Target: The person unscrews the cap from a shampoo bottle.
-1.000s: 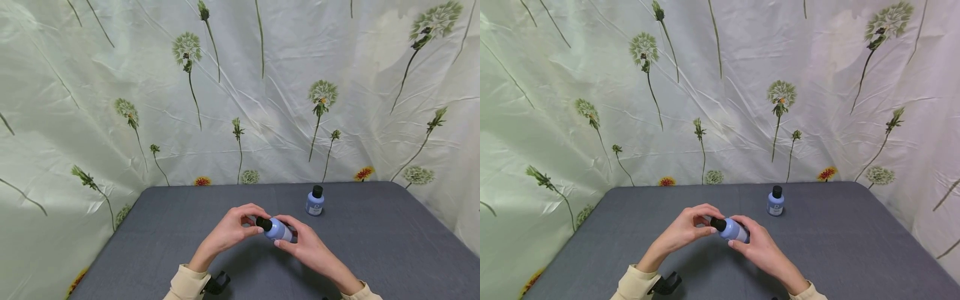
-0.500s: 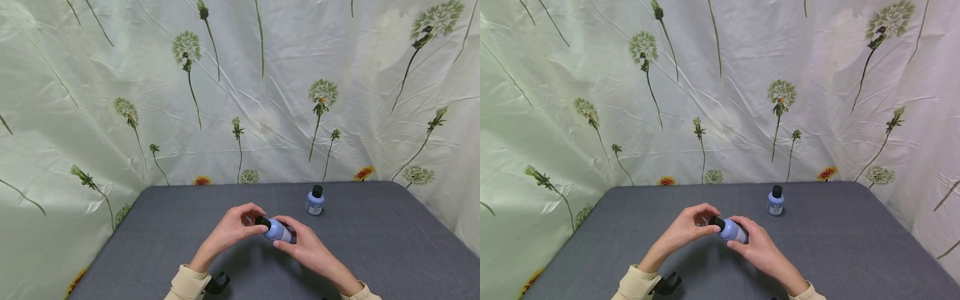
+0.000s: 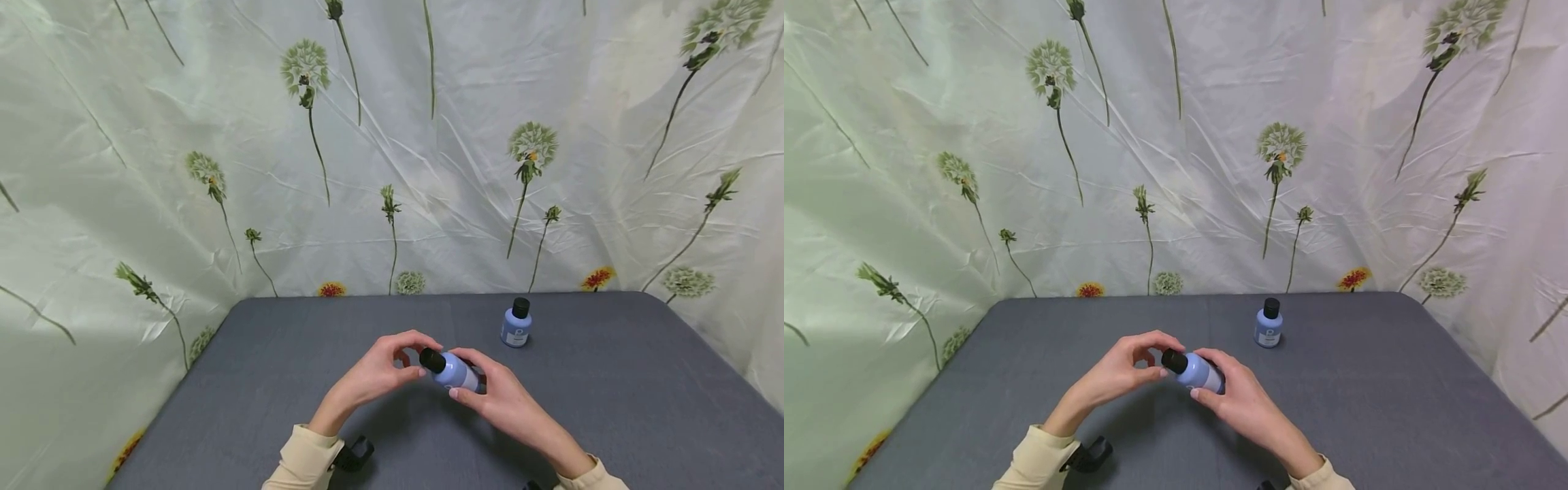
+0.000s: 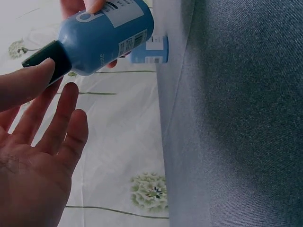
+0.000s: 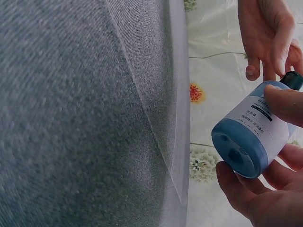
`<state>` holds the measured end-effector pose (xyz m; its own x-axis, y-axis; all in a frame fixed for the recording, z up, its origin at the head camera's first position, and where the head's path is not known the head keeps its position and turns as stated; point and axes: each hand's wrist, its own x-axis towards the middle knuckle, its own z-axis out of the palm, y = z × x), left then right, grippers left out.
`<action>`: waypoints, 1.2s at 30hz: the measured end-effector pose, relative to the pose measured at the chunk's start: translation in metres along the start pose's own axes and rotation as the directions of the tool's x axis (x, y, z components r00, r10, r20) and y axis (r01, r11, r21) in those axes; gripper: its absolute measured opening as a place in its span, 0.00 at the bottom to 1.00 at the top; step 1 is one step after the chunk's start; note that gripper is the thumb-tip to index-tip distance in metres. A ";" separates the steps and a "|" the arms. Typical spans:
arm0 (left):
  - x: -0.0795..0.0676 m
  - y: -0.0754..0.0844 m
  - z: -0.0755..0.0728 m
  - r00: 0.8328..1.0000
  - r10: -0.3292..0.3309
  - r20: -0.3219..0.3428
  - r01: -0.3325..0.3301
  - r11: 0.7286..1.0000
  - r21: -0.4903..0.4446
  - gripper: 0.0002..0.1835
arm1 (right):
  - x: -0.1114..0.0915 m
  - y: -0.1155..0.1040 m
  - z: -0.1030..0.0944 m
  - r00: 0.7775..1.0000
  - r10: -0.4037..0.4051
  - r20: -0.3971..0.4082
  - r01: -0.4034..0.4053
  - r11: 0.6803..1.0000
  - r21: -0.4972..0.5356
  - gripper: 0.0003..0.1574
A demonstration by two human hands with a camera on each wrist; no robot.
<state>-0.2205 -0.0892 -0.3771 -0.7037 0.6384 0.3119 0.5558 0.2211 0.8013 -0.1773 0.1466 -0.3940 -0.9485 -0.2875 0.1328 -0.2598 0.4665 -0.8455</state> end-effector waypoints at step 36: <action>0.004 -0.004 0.011 0.995 -0.034 -0.090 0.030 0.999 -0.043 0.24 | 0.000 -0.001 0.000 0.999 0.016 -0.033 -0.017 0.999 -0.038 0.32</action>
<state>-0.2202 -0.0797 -0.3843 -0.7590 0.5616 0.3294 0.5148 0.2080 0.8317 -0.1770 0.1467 -0.3934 -0.9580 -0.2520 0.1366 -0.2502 0.5027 -0.8275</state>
